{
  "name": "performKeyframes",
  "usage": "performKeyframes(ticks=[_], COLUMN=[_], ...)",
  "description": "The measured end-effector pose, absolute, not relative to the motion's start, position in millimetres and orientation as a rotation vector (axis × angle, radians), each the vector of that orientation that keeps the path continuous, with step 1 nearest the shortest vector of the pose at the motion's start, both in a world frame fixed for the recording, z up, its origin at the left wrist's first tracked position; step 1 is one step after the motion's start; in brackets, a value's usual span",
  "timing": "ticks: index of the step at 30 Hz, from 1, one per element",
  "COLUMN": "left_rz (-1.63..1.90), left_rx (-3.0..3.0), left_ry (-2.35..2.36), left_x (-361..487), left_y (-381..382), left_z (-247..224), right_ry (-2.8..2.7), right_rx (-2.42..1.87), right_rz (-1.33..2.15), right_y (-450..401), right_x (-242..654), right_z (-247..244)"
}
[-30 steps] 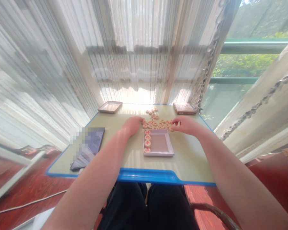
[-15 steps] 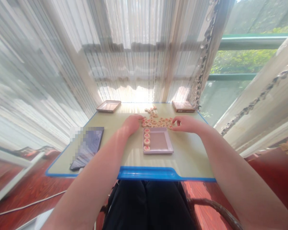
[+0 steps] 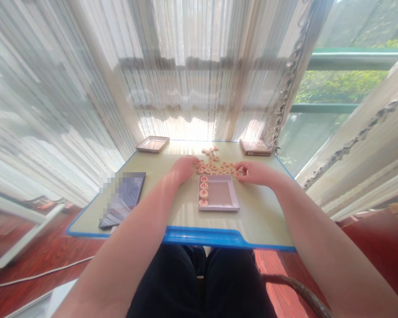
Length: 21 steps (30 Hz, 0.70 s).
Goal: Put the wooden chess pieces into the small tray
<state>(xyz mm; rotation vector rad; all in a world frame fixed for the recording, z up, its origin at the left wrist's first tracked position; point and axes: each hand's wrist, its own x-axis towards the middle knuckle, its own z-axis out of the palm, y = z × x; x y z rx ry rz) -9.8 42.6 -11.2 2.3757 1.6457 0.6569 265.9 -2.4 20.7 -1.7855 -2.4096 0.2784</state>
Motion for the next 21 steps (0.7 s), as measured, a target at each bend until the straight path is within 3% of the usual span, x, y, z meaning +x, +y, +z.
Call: performKeyframes(ticks=[13,21], left_rz=[0.659,0.465], left_rx=[2.359,2.350], left_ry=[1.794,1.802], left_x=[-11.7,-13.4], left_y=[45.7,45.8], left_z=[-10.2,-8.3], right_ry=[-2.449,-2.433], right_rx=[-1.818,-1.809], right_rz=[0.240,0.188], right_y=[-5.3,-5.5], right_x=[263.5,262.2], right_z=[24.6,27.0])
